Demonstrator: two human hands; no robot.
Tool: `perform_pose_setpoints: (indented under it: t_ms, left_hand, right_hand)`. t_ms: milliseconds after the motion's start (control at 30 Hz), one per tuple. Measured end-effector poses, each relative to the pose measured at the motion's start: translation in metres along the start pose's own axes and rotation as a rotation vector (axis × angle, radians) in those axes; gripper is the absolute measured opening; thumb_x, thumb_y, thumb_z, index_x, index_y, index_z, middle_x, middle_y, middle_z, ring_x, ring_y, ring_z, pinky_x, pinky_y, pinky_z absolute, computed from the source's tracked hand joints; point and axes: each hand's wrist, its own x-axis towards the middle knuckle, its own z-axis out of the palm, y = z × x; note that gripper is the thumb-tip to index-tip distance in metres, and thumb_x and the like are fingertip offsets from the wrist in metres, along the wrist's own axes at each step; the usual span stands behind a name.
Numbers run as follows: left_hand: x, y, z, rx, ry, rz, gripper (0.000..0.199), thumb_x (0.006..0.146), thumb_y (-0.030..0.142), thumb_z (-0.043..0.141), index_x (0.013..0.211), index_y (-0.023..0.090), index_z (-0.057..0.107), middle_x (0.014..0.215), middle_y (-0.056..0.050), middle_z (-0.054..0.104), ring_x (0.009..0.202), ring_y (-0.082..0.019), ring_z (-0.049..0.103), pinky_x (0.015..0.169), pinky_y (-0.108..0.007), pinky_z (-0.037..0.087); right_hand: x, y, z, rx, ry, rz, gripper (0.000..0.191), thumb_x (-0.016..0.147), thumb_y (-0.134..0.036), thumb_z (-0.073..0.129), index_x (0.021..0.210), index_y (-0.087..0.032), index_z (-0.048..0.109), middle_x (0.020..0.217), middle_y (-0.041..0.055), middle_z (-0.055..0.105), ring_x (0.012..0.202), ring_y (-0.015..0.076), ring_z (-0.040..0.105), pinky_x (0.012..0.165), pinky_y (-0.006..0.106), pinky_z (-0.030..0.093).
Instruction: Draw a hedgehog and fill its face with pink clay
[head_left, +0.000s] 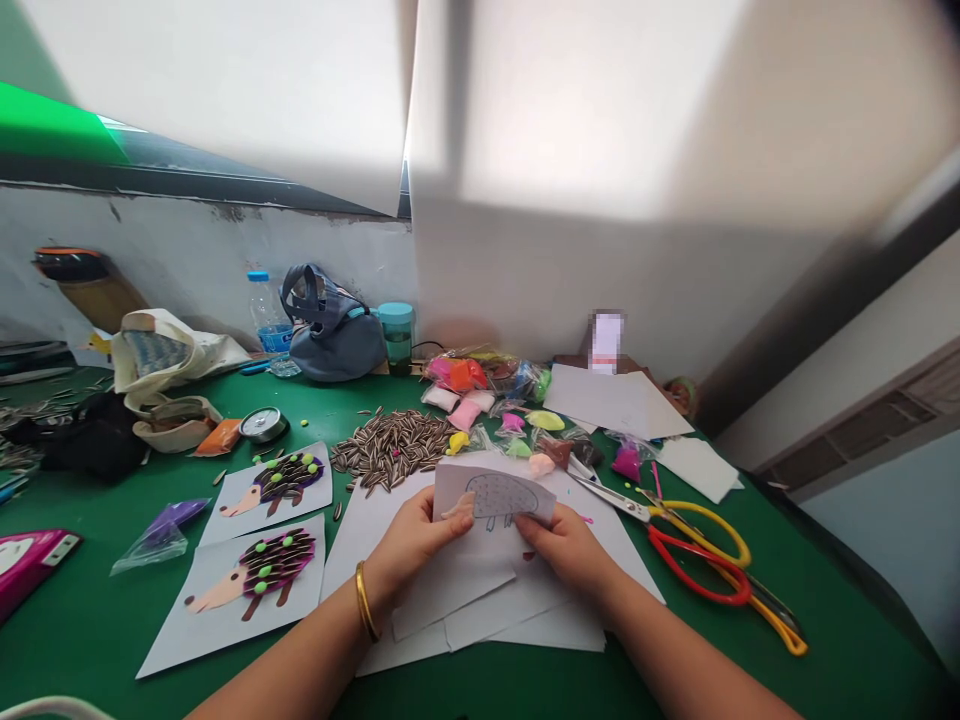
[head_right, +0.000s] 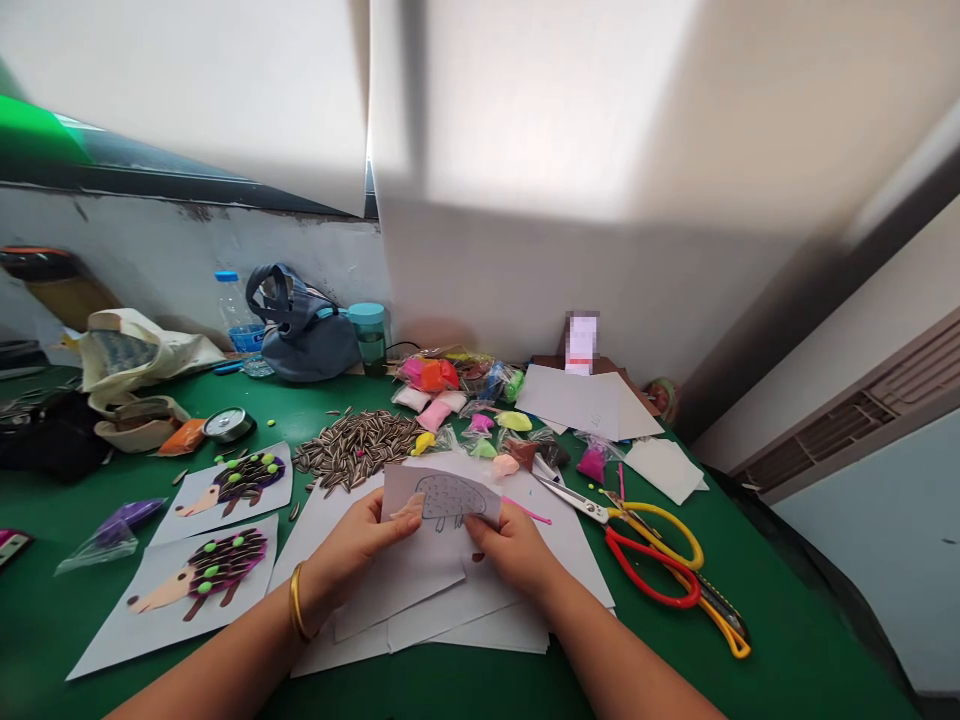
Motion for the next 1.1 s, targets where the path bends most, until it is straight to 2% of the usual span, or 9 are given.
perform_pose_setpoints:
  t_ms: [100,300,533,700,967,1100]
  left_hand:
    - [-0.0001,0.0007,0.0015,0.013,0.006,-0.021,0.058,0.063,0.045,0.086,0.109,0.013,0.068,0.112,-0.012,0.073,0.108,-0.032,0.064,0.092,-0.038,0.049]
    - [0.0014,0.0000,0.0030,0.016,-0.001,-0.031,0.053,0.071,0.051,0.079,0.107,0.013,0.069,0.110,-0.012,0.073,0.106,-0.031,0.065,0.092,-0.039,0.049]
    - [0.0025,-0.0020,-0.0005,0.034,0.015,-0.023,0.056,0.063,0.048,0.084,0.106,0.015,0.071,0.112,-0.011,0.073,0.104,-0.032,0.066,0.088,-0.037,0.051]
    - [0.0010,-0.0010,0.0027,0.001,0.028,-0.037,0.054,0.068,0.052,0.080,0.106,0.015,0.071,0.107,-0.009,0.074,0.100,-0.030,0.066,0.083,-0.035,0.052]
    - [0.0013,-0.0050,-0.0009,-0.017,0.024,0.010,0.049,0.069,0.046,0.082,0.106,0.016,0.070,0.112,-0.010,0.072,0.106,-0.029,0.064,0.090,-0.035,0.049]
    - [0.0012,-0.0069,-0.0016,-0.056,0.061,-0.032,0.045,0.074,0.052,0.076,0.100,0.015,0.069,0.095,-0.008,0.073,0.089,-0.025,0.067,0.074,-0.030,0.051]
  right_hand:
    - [0.0015,0.0028,-0.0008,0.025,0.007,0.016,0.049,0.079,-0.062,0.063,0.101,-0.019,0.071,0.091,0.0046,0.065,0.079,0.0196,0.060,0.063,0.031,0.057]
    - [0.0010,0.0014,-0.0006,0.007,-0.008,0.012,0.049,0.081,-0.061,0.062,0.107,-0.020,0.071,0.090,0.0041,0.066,0.079,0.0192,0.060,0.064,0.032,0.058]
    - [0.0012,0.0006,-0.0015,0.059,0.065,0.038,0.055,0.077,-0.064,0.066,0.108,-0.020,0.071,0.093,0.0058,0.067,0.081,0.0215,0.061,0.063,0.033,0.059]
    - [0.0016,0.0030,-0.0017,0.074,0.058,0.038,0.056,0.075,-0.065,0.067,0.108,-0.020,0.070,0.092,0.0054,0.067,0.081,0.0214,0.061,0.063,0.033,0.058]
    - [0.0031,0.0047,-0.0027,0.082,0.055,0.028,0.054,0.077,-0.064,0.066,0.108,-0.020,0.071,0.091,0.0048,0.067,0.079,0.0206,0.061,0.062,0.031,0.057]
    - [0.0039,0.0035,-0.0030,0.116,0.075,0.030,0.056,0.076,-0.064,0.068,0.109,-0.019,0.070,0.090,0.0046,0.066,0.076,0.0191,0.060,0.061,0.030,0.057]
